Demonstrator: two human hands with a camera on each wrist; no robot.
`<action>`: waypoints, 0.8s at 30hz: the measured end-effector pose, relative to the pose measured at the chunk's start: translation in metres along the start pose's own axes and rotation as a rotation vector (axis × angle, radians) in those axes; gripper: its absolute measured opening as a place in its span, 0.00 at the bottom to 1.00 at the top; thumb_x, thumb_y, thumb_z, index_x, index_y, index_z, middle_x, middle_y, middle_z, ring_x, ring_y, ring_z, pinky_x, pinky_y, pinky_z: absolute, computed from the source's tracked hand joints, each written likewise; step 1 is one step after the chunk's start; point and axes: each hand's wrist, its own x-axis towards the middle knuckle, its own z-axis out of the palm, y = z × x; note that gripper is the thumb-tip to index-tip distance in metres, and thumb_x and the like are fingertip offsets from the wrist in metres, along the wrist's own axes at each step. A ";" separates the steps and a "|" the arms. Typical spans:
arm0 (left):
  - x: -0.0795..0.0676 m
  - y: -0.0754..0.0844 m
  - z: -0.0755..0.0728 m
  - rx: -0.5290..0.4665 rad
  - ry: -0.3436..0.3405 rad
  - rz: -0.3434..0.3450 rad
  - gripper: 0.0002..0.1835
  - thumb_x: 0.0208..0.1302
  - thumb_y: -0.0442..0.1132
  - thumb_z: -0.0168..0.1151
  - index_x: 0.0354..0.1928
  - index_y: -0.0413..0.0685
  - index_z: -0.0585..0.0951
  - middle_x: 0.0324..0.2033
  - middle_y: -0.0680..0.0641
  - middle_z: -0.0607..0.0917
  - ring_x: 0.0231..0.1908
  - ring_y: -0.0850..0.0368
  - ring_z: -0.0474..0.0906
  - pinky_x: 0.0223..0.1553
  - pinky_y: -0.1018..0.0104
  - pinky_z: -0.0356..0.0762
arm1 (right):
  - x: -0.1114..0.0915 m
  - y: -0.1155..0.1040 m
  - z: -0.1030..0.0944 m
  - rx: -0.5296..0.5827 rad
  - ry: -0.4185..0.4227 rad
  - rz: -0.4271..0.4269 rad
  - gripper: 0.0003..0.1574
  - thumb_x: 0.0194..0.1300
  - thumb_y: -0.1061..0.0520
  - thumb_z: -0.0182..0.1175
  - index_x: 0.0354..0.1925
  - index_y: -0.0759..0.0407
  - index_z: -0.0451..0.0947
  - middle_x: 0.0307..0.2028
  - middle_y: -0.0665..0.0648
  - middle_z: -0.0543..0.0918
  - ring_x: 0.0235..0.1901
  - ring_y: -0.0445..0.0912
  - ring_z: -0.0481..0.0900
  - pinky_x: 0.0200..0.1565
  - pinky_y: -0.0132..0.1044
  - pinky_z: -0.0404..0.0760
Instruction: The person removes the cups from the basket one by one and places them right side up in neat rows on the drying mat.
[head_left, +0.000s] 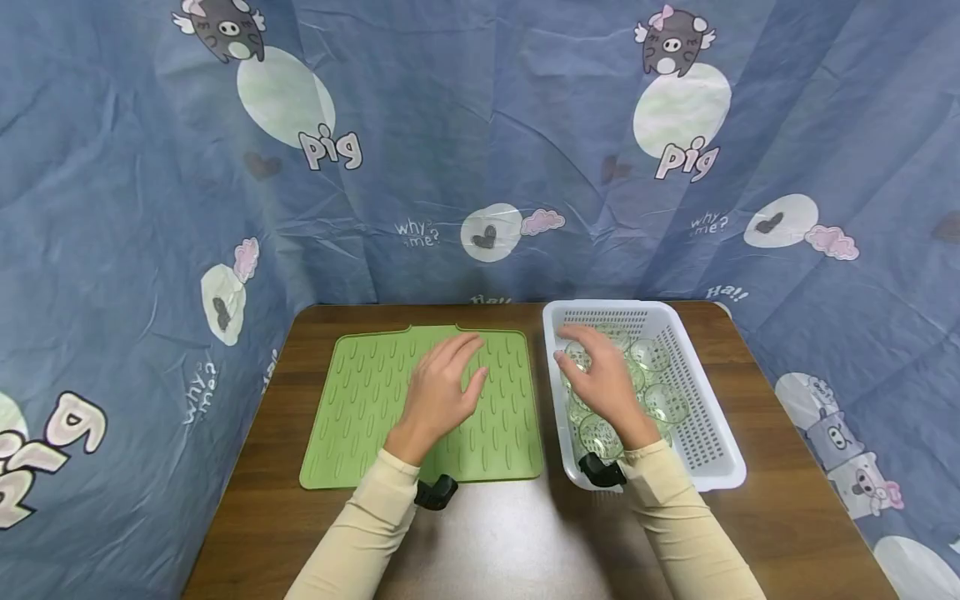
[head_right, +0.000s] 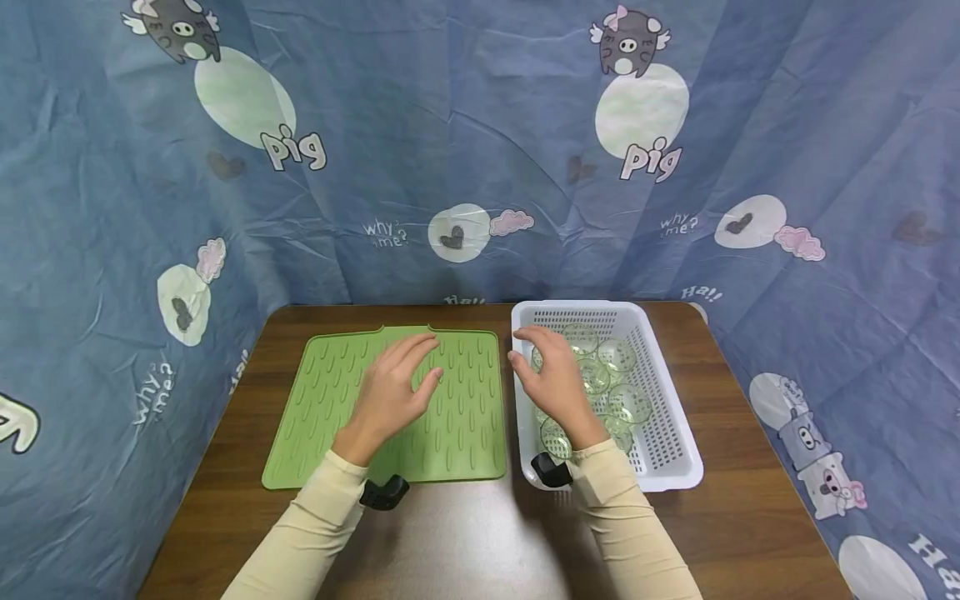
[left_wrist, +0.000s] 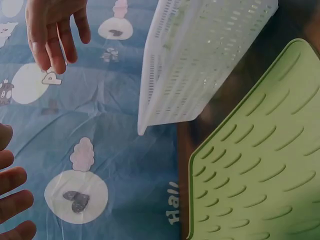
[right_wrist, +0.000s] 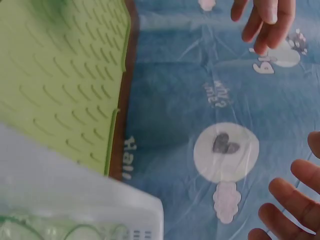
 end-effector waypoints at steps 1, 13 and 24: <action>0.000 0.001 0.001 -0.003 -0.003 0.006 0.20 0.63 0.41 0.65 0.55 0.41 0.82 0.55 0.42 0.85 0.55 0.44 0.82 0.55 0.49 0.81 | 0.000 0.002 -0.002 -0.006 -0.001 -0.001 0.20 0.61 0.61 0.65 0.52 0.66 0.82 0.52 0.66 0.85 0.56 0.61 0.80 0.63 0.55 0.74; -0.001 0.014 0.013 -0.025 -0.020 0.029 0.19 0.62 0.39 0.66 0.54 0.43 0.83 0.52 0.42 0.86 0.53 0.45 0.83 0.54 0.47 0.81 | -0.009 0.025 -0.026 -0.086 -0.037 0.026 0.18 0.62 0.61 0.65 0.50 0.66 0.83 0.51 0.66 0.85 0.55 0.62 0.80 0.61 0.58 0.73; -0.005 0.032 0.029 -0.040 -0.053 0.089 0.18 0.61 0.39 0.67 0.53 0.43 0.83 0.51 0.44 0.86 0.53 0.47 0.83 0.54 0.51 0.82 | -0.023 0.045 -0.046 -0.158 -0.032 0.047 0.17 0.62 0.64 0.64 0.50 0.66 0.82 0.52 0.68 0.84 0.55 0.64 0.79 0.60 0.60 0.73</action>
